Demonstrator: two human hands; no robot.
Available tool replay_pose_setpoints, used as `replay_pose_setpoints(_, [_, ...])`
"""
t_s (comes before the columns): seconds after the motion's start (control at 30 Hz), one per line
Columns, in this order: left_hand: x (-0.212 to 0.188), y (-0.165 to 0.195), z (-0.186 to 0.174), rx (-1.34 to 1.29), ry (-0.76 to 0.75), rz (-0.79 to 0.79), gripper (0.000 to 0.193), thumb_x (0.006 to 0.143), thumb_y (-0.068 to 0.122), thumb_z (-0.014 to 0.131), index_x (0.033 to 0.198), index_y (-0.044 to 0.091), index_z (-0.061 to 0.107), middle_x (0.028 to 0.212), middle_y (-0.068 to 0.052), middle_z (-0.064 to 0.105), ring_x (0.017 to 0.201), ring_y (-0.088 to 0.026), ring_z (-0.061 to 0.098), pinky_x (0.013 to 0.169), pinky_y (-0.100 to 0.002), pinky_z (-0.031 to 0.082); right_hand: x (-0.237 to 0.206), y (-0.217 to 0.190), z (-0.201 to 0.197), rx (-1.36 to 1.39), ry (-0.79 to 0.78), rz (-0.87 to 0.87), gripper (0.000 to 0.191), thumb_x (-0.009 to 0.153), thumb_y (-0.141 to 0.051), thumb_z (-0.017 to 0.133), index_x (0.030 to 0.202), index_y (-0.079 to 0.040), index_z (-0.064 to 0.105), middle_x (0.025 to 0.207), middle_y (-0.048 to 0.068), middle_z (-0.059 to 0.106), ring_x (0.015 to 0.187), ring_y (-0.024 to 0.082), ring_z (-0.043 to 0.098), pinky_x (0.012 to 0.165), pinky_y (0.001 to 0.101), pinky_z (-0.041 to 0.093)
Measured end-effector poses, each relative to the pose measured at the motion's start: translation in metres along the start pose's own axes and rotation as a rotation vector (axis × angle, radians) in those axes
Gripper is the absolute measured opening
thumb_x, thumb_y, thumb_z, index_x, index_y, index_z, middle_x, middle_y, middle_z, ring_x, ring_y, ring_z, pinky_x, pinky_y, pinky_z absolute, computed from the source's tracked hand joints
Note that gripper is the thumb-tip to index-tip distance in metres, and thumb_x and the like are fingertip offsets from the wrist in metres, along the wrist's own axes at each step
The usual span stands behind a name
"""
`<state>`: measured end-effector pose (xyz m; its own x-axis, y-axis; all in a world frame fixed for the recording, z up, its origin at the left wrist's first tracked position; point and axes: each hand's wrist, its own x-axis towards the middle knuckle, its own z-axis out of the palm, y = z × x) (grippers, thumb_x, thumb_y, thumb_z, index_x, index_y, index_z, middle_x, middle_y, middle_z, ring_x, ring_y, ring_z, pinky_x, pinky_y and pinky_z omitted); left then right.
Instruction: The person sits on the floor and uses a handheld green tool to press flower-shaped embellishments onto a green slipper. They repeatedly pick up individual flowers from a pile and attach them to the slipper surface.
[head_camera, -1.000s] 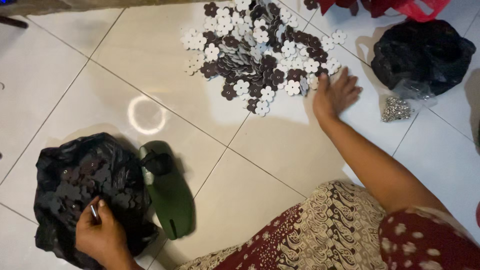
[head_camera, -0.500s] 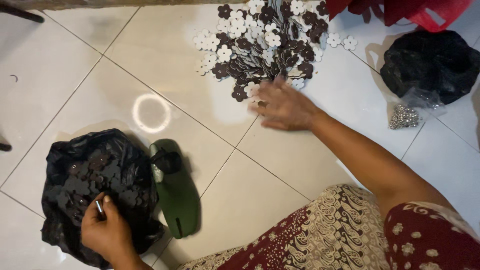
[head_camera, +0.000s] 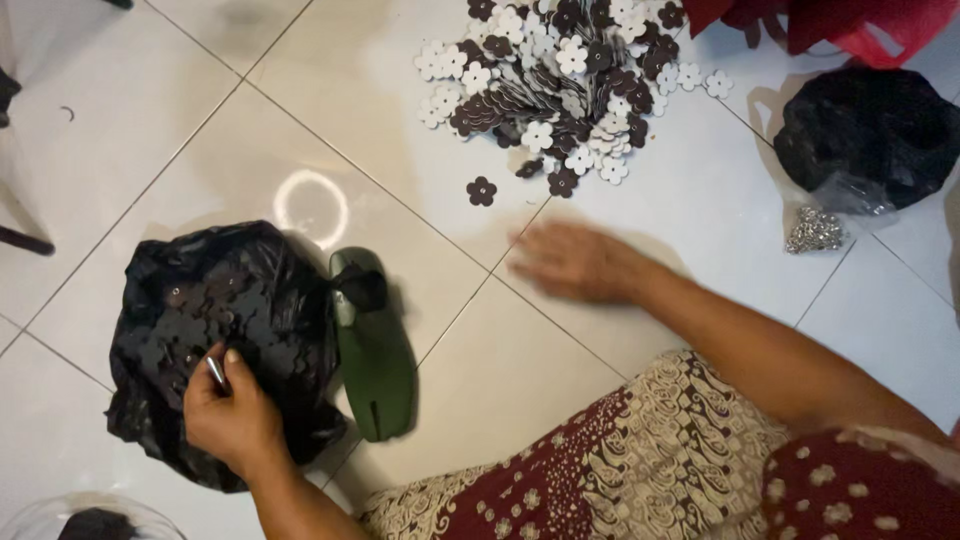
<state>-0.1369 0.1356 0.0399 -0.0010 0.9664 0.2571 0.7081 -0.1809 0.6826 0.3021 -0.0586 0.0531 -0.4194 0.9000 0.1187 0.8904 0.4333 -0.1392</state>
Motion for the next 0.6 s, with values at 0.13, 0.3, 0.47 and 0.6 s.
replay_pose_setpoints(0.13, [0.003, 0.016, -0.001, -0.086, 0.016, -0.152, 0.024, 0.109, 0.020, 0.063, 0.124, 0.003, 0.071, 0.101, -0.013, 0.074, 0.084, -0.024, 0.068, 0.078, -0.036, 0.053, -0.052, -0.016, 0.000, 0.235, -0.283, 0.328, 0.060, 0.089, -0.037, 0.069, 0.144, -0.019, 0.054, 0.156, 0.013, 0.044, 0.142, 0.032, 0.042, 0.116, 0.0468, 0.035])
replay_pose_setpoints(0.3, [0.004, 0.018, 0.006, -0.264, 0.029, -0.357, 0.028, 0.111, 0.026, 0.056, 0.129, 0.008, 0.067, 0.091, -0.012, 0.067, 0.073, -0.020, 0.060, 0.067, -0.035, 0.049, -0.150, -0.035, -0.029, 0.406, -0.243, 0.947, 0.062, 0.091, -0.053, 0.059, 0.145, -0.022, 0.055, 0.160, 0.010, 0.041, 0.145, 0.028, 0.041, 0.117, 0.0445, 0.035])
replay_pose_setpoints(0.47, [0.009, 0.000, 0.024, -0.214, 0.066, 0.045, 0.025, 0.113, 0.018, 0.063, 0.131, 0.001, 0.069, 0.118, -0.014, 0.074, 0.104, -0.021, 0.070, 0.093, -0.035, 0.053, -0.208, -0.112, -0.070, 0.908, -0.259, 1.626, 0.066, 0.091, -0.059, 0.053, 0.148, -0.026, 0.053, 0.161, 0.007, 0.043, 0.145, 0.030, 0.041, 0.116, 0.0509, 0.034])
replay_pose_setpoints(0.6, [0.006, 0.000, 0.037, -0.432, -0.094, -0.178, 0.030, 0.103, 0.020, 0.061, 0.128, 0.003, 0.066, 0.115, -0.012, 0.072, 0.098, -0.019, 0.067, 0.090, -0.032, 0.053, -0.200, -0.155, -0.113, 1.099, -0.079, 1.898, 0.069, 0.090, -0.064, 0.047, 0.150, -0.029, 0.052, 0.162, 0.004, 0.044, 0.145, 0.031, 0.041, 0.115, 0.0560, 0.033])
